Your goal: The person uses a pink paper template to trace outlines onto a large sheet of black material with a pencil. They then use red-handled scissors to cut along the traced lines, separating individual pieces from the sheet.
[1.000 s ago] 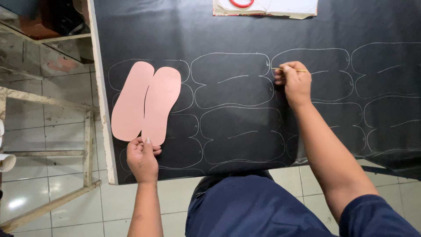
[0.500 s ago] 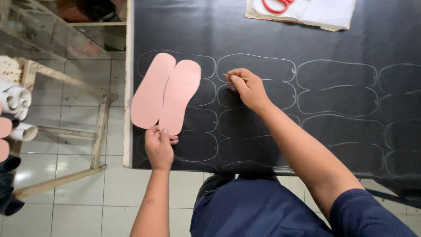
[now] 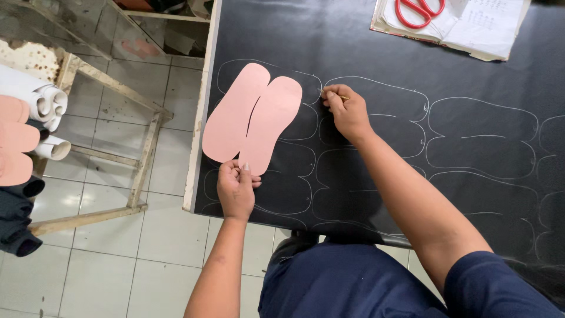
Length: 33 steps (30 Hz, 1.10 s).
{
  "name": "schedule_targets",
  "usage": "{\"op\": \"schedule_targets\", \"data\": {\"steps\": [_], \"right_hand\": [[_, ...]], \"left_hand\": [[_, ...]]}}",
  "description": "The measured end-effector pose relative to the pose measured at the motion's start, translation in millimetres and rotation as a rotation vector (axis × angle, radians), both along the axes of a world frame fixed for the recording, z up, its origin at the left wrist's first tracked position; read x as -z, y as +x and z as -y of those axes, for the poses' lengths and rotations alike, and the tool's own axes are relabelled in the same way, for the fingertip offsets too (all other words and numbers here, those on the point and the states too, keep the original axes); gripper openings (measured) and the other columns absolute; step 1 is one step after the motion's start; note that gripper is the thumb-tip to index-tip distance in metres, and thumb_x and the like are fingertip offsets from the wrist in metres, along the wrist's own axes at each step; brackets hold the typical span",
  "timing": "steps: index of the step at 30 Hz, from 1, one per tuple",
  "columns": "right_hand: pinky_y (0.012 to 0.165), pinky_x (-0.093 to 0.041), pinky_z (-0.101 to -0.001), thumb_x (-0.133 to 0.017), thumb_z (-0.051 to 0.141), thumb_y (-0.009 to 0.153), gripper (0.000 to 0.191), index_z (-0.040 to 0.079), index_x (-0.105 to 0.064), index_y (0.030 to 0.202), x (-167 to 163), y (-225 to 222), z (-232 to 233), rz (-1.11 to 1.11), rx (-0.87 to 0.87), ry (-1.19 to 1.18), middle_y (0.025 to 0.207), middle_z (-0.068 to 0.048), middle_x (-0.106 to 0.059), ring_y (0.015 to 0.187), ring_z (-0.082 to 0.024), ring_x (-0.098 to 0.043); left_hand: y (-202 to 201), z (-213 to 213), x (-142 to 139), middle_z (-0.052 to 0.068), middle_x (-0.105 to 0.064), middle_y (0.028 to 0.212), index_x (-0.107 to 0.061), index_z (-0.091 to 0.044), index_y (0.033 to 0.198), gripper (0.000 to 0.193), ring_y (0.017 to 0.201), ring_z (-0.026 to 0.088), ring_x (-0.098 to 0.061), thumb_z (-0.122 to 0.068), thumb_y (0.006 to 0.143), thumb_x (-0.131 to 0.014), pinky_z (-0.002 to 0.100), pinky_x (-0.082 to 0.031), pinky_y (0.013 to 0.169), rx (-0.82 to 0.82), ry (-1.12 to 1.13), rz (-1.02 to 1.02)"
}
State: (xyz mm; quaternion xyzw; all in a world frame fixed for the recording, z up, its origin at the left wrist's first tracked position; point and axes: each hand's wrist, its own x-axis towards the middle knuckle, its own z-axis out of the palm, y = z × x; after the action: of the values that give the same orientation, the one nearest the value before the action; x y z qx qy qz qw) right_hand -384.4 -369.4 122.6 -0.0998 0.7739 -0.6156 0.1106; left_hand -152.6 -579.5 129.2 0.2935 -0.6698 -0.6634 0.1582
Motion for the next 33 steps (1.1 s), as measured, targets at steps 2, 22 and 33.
{"op": "schedule_targets", "data": {"steps": [2, 22, 33], "right_hand": [[0.083, -0.056, -0.026, -0.054, 0.013, 0.105, 0.021, 0.001, -0.068, 0.113, -1, 1, -2, -0.001, 0.007, -0.003, 0.102, -0.004, -0.073, 0.091, -0.011, -0.066], [0.078, -0.056, -0.0256, -0.054, 0.016, 0.104, 0.021, 0.004, -0.069, 0.113, -13, 58, -14, 0.097, -0.05, 0.049, 0.103, -0.002, -0.074, 0.09, -0.009, -0.067], [0.08, -0.056, -0.0263, -0.054, 0.013, 0.104, 0.019, 0.002, -0.069, 0.108, -10, 61, -20, 0.08, -0.126, 0.024, 0.097, -0.004, -0.071, 0.087, -0.01, -0.066]], "left_hand": [[0, 0, -2, 0.01, -0.068, 0.084, -0.052, 0.005, 0.11, 0.019, 0.067, 0.011, -0.068, -0.012, 0.104, -0.055, 0.024, -0.059, 0.059, 0.007, 0.002, -0.007], [0, 2, -1, 0.011, -0.069, 0.084, -0.051, 0.006, 0.11, 0.019, 0.066, 0.012, -0.069, -0.011, 0.103, -0.055, 0.024, -0.06, 0.059, -0.005, -0.021, 0.006], [0, 2, 0, 0.011, -0.069, 0.084, -0.052, 0.005, 0.11, 0.018, 0.067, 0.012, -0.068, -0.011, 0.103, -0.056, 0.025, -0.06, 0.059, -0.016, -0.032, 0.021]]}}
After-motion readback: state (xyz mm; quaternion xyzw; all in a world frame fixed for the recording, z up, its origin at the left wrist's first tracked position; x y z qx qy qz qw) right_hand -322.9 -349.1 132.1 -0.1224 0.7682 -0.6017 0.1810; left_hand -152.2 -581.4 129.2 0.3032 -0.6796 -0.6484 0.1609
